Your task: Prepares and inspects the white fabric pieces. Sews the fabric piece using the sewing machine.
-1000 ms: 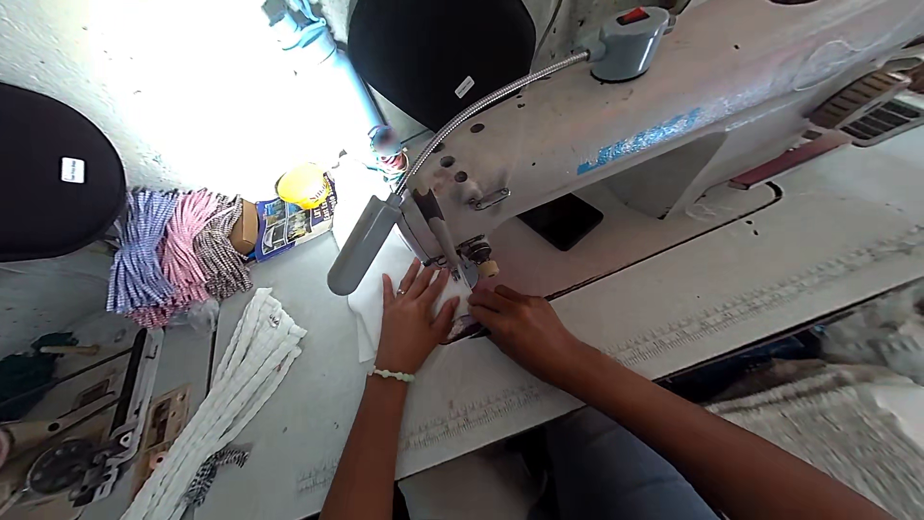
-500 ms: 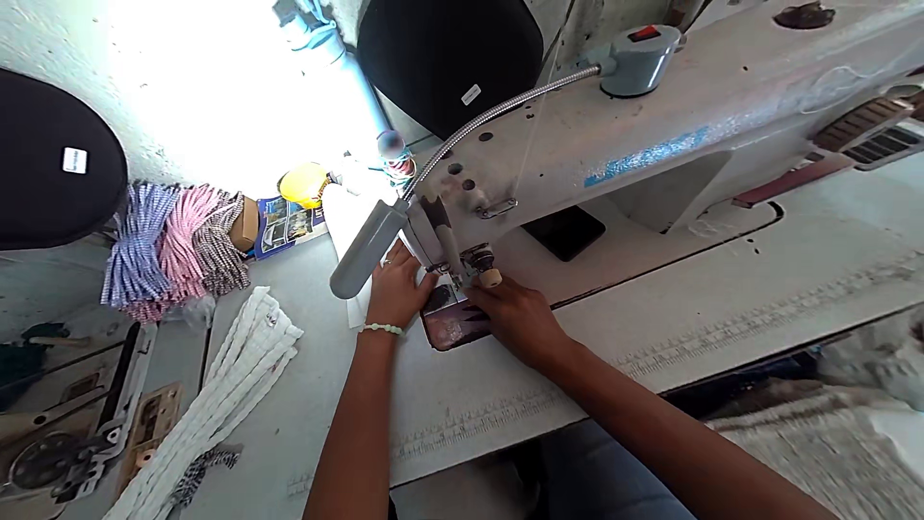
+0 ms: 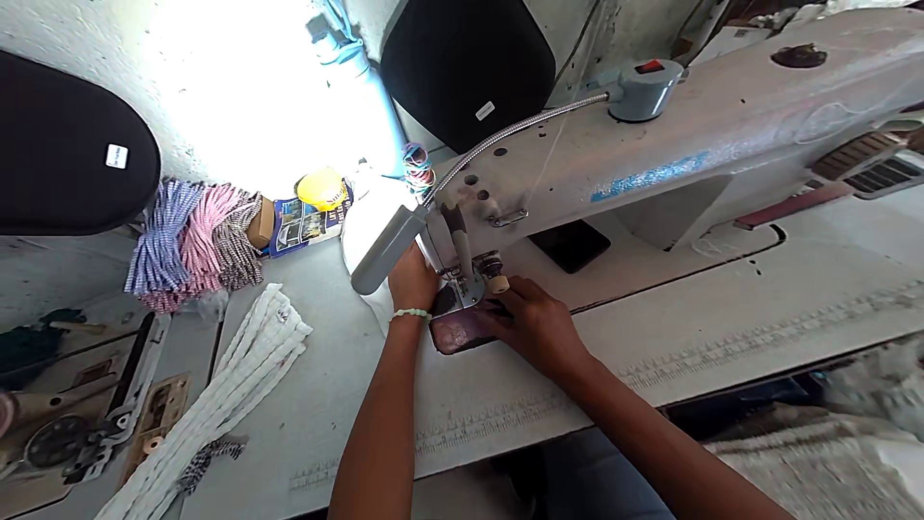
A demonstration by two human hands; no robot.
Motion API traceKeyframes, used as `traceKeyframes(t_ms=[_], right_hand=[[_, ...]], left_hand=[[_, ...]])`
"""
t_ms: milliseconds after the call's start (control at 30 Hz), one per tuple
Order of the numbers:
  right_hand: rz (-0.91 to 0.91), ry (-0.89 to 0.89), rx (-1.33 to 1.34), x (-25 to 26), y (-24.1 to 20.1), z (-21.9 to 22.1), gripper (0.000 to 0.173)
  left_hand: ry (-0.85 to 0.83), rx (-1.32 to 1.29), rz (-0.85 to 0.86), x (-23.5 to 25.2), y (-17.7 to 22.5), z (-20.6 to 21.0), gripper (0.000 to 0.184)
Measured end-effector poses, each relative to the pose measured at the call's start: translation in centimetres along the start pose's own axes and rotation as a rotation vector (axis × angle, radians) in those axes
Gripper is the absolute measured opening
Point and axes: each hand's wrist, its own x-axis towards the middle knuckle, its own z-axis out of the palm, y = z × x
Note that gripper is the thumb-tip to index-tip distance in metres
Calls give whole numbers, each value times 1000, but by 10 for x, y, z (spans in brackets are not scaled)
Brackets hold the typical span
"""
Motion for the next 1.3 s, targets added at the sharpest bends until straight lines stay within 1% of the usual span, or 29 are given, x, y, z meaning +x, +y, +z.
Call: traceKeyframes(t_ms=[33,67,133,167,200,267,333,367,467,533,567,667,733,767,833,900,967,1000,1033,1067,1100,1133,1167,1200,1233,1267,1300], right_hand=[[-6,6,2,0,1,0,35],[-19,9,10,-1,1,0,36],[-50,3,30,-2,3,2,30],[-62,-6,37,-2,3,3,28],[-71,-17,38,-3,4,4,27],[-92,-40,34,-6,2,6,28],[-127,-65,30,-8,-4,9,29],[-155,-75,17,-8,-10,11,29],[-203,-124,-99,-6,-34,19,33],[-151,-166,-200,1,-54,27,40],[-108,-211,-246,5,-63,30,41],[-15,-461,-291,20,-81,32,41],[-18,-532,-303,20,-86,31,39],[-14,-549,-295,17,-87,29,40],[18,-553,-231,10,-82,19,39],[78,-505,-143,4,-72,5,37],[98,-374,-40,-2,-61,-6,35],[89,-302,25,-4,-60,-9,35],[78,-271,96,-6,-62,-12,34],[65,-286,167,-9,-66,-14,35],[41,-309,236,-12,-73,-13,35],[8,-335,299,-16,-79,-9,34],[-17,-381,351,-21,-86,-4,32],[-32,-438,386,-25,-94,2,30],[-33,-500,407,-28,-101,8,29],[-24,-550,411,-30,-108,14,29],[-7,-571,404,-32,-115,20,30]], left_hand=[[10,-32,-35,0,-1,1,30],[18,-54,-75,1,-3,1,28],[51,-113,-175,0,-9,-3,35],[93,-155,-214,-1,-16,-7,41],[137,-207,-234,-2,-25,-10,41],[203,-307,-254,-13,-42,-16,34],[241,-432,-272,-30,-54,-22,34],[264,-481,-271,-41,-56,-23,31],[307,-515,-259,-77,-54,-26,28],[304,-498,-249,-98,-49,-27,28],[296,-488,-255,-107,-44,-28,27],[253,-446,-285,-126,-26,-30,28],[212,-383,-263,-135,-23,-30,29],[187,-331,-223,-139,-23,-29,31],[107,-229,-132,-151,-24,-27,35],[13,-187,-45,-172,-17,-27,37],[-109,-247,50,-202,-3,-32,34],[-170,-331,100,-219,5,-36,30],[-216,-441,130,-232,10,-41,26],[-192,-531,133,-243,11,-44,22],[-82,-550,109,-250,5,-45,20],[85,-481,58,-251,-5,-47,21],[232,-368,-12,-247,-21,-50,26],[311,-276,-100,-240,-39,-53,37],[333,-241,-189,-233,-56,-55,51],[328,-240,-244,-228,-67,-56,63],[314,-264,-258,-225,-70,-54,71]])
